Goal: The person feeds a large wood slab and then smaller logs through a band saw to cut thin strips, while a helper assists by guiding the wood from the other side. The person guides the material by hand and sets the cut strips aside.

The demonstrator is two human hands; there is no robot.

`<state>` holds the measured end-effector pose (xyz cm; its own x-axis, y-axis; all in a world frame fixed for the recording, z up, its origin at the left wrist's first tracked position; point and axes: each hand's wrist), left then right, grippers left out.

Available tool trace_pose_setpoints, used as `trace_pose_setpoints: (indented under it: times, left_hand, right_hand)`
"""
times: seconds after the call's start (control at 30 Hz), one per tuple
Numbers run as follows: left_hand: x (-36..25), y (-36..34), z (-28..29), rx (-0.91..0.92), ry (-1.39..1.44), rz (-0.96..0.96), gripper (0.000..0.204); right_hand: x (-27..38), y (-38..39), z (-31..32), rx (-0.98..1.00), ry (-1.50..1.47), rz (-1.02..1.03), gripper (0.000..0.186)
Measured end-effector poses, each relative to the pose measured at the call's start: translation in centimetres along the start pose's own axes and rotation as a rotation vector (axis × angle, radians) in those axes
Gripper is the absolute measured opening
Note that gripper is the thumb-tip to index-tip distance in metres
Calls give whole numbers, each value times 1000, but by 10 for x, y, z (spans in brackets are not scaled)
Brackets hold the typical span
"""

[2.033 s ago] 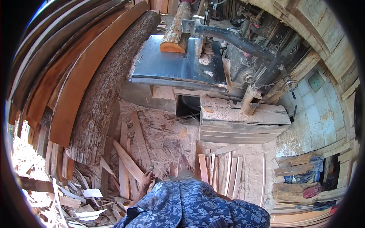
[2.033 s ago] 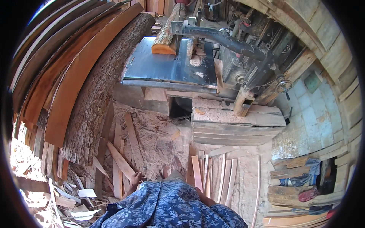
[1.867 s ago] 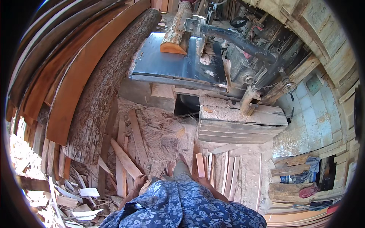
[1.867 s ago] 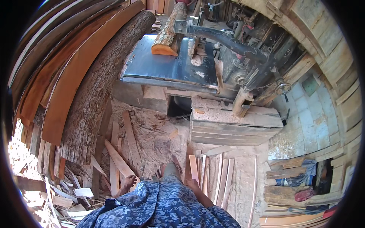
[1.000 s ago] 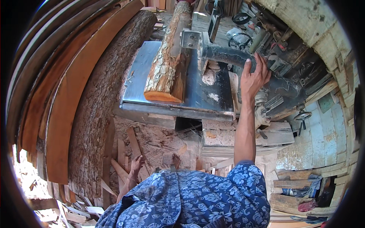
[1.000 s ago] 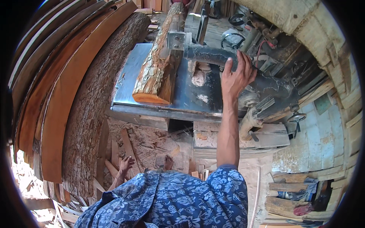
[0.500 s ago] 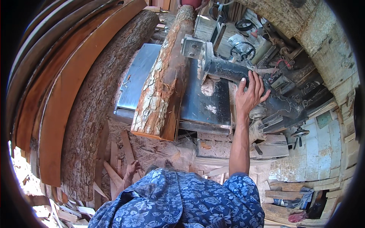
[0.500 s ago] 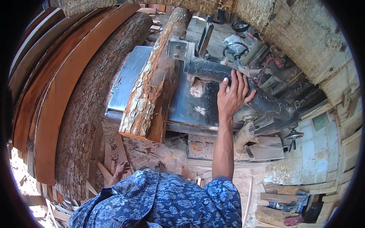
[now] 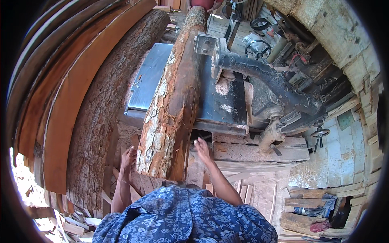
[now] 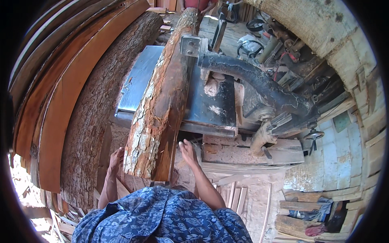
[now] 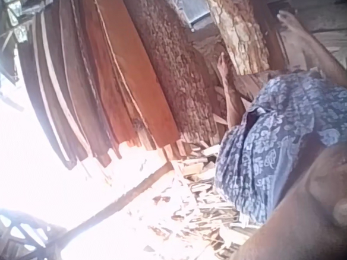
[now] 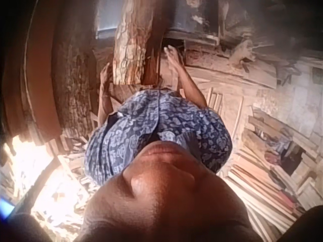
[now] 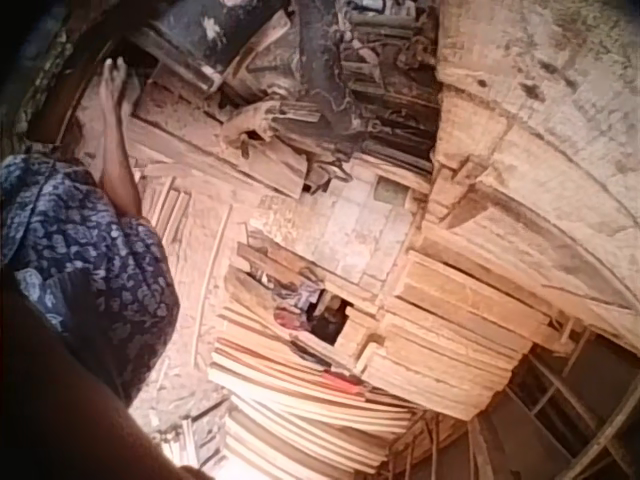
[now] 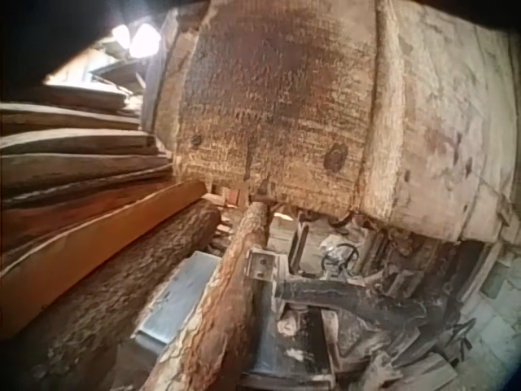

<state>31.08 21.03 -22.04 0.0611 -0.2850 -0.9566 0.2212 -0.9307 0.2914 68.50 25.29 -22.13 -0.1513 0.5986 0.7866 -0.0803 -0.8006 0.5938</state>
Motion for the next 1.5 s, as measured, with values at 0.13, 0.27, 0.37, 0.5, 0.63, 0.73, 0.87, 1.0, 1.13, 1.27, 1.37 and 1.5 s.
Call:
trace_pose_setpoints:
  times: [0.13,0.27,0.37,0.5,0.63,0.73,0.87,1.0,1.13,1.27,1.37,1.5]
  left_hand:
    - [12,48,12,63,23,29,46]
    - [31,101,32,40,7,24,41]
    - [39,138,39,23,-32,2,37]
    - [64,177,56,13,33,7,41]
    - [82,214,73,27,-115,-68,44]
    - [99,242,90,22,-69,-71,44]
    - [110,284,109,6,-62,-42,44]
    - [116,325,123,10,-19,-8,46]
    - [118,366,135,83,-8,-125,47]
    - [141,401,157,74,-133,-136,49]
    - [154,427,170,84,-74,-100,48]
    - [154,478,178,40,-42,-25,49]
  right_hand:
    - [-65,63,-37,186,59,-77,61]
    - [-103,128,-61,186,-81,-120,65]
    - [-134,153,-68,123,-27,-85,66]
    - [-162,186,-78,96,18,-103,67]
    - [-187,221,-83,74,18,-122,69]
    - [-199,250,-89,114,24,-142,70]
    - [-215,293,-99,195,34,-189,70]
    - [-231,336,-107,130,92,-255,74]
    - [-261,366,-116,132,49,-212,80]
    - [-278,402,-123,112,127,-192,82]
    - [-309,426,-134,31,88,-215,75]
    - [-340,461,-144,-17,118,-184,71]
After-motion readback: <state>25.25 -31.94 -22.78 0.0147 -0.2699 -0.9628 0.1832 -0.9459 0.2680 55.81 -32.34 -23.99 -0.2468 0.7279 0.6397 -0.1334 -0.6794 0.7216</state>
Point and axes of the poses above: each hand's wrist, its own y-axis away from the middle knuckle, its own z-axis out of the back of the hand, x = y × z, and after that the axes turned 13 degrees about -z, right-handed
